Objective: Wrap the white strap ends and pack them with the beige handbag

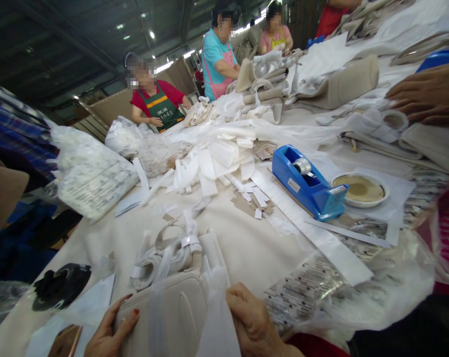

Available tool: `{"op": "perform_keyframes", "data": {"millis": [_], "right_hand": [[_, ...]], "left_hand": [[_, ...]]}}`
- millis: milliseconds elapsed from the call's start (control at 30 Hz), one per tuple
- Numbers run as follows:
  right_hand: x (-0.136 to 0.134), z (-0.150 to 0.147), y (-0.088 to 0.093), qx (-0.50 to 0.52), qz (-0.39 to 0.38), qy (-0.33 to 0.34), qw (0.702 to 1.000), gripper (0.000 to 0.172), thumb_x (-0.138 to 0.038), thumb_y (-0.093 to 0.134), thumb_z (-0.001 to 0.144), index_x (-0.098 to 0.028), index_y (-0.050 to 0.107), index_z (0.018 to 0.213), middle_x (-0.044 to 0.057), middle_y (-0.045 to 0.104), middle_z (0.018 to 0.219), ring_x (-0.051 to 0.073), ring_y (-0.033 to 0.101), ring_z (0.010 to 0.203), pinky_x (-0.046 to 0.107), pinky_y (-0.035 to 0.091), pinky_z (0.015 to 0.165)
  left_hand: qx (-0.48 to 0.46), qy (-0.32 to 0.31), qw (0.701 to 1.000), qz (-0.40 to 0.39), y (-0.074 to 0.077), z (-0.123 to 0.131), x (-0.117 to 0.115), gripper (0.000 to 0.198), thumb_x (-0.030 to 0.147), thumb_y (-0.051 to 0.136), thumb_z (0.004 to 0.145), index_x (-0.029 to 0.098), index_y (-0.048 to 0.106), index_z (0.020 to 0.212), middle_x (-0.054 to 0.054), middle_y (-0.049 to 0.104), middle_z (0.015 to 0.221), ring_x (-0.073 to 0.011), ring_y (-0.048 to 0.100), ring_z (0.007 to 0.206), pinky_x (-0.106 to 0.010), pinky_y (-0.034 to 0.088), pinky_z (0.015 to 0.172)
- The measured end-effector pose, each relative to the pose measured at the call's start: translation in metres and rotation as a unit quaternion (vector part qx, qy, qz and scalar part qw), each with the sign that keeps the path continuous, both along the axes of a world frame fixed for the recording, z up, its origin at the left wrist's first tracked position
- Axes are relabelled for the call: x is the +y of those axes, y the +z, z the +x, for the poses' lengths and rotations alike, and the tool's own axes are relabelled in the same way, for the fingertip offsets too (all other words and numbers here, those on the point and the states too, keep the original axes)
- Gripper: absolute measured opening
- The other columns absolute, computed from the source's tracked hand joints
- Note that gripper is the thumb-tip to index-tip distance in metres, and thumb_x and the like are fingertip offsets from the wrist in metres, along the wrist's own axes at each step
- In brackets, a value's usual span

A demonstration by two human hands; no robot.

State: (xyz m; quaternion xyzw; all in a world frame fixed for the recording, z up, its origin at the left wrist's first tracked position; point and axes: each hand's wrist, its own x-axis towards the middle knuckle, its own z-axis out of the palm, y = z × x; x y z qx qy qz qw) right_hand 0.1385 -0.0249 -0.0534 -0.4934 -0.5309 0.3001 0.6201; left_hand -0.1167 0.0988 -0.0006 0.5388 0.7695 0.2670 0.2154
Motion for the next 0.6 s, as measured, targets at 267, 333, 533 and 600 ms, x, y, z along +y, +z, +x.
{"op": "perform_keyframes", "data": {"millis": [267,333,533,600], "right_hand": [[0.008,0.005,0.005,0.018,-0.026,0.054,0.998,0.033,-0.011,0.038,0.085,-0.022,0.068,0.093,0.003,0.054,0.085,0.012,0.056,0.083,0.018,0.044,0.071],[0.01,0.009,0.007,0.022,-0.059,0.052,0.997,0.031,-0.013,0.038,0.086,-0.022,0.068,0.089,0.004,0.055,0.088,0.013,0.055,0.086,0.02,0.044,0.073],[0.005,0.034,0.034,0.011,-0.085,0.125,0.989,0.029,-0.023,0.035,0.091,-0.022,0.061,0.079,0.003,0.053,0.087,0.015,0.05,0.087,0.026,0.044,0.082],[0.003,0.037,0.038,-0.032,-0.04,0.154,0.987,0.029,-0.028,0.035,0.092,-0.022,0.061,0.078,0.003,0.055,0.09,0.016,0.049,0.091,0.027,0.042,0.084]], "left_hand": [[-0.02,-0.001,0.999,-0.041,0.005,0.01,-0.006,0.072,0.062,0.06,0.046,0.023,0.059,0.107,-0.004,0.065,0.106,-0.0325,0.056,0.107,-0.039,0.048,0.089],[-0.008,0.014,0.998,-0.054,0.009,0.019,-0.01,0.079,0.063,0.057,0.043,0.021,0.058,0.109,-0.006,0.063,0.11,-0.0338,0.053,0.111,-0.041,0.044,0.095],[0.013,-0.017,0.996,-0.085,0.014,0.021,-0.02,0.075,0.068,0.051,0.057,0.025,0.05,0.119,-0.007,0.052,0.126,-0.0326,0.045,0.121,-0.044,0.035,0.103],[0.019,-0.024,0.996,-0.081,0.008,0.013,-0.021,0.072,0.067,0.05,0.061,0.026,0.05,0.12,-0.008,0.051,0.127,-0.0327,0.044,0.122,-0.045,0.034,0.103]]}}
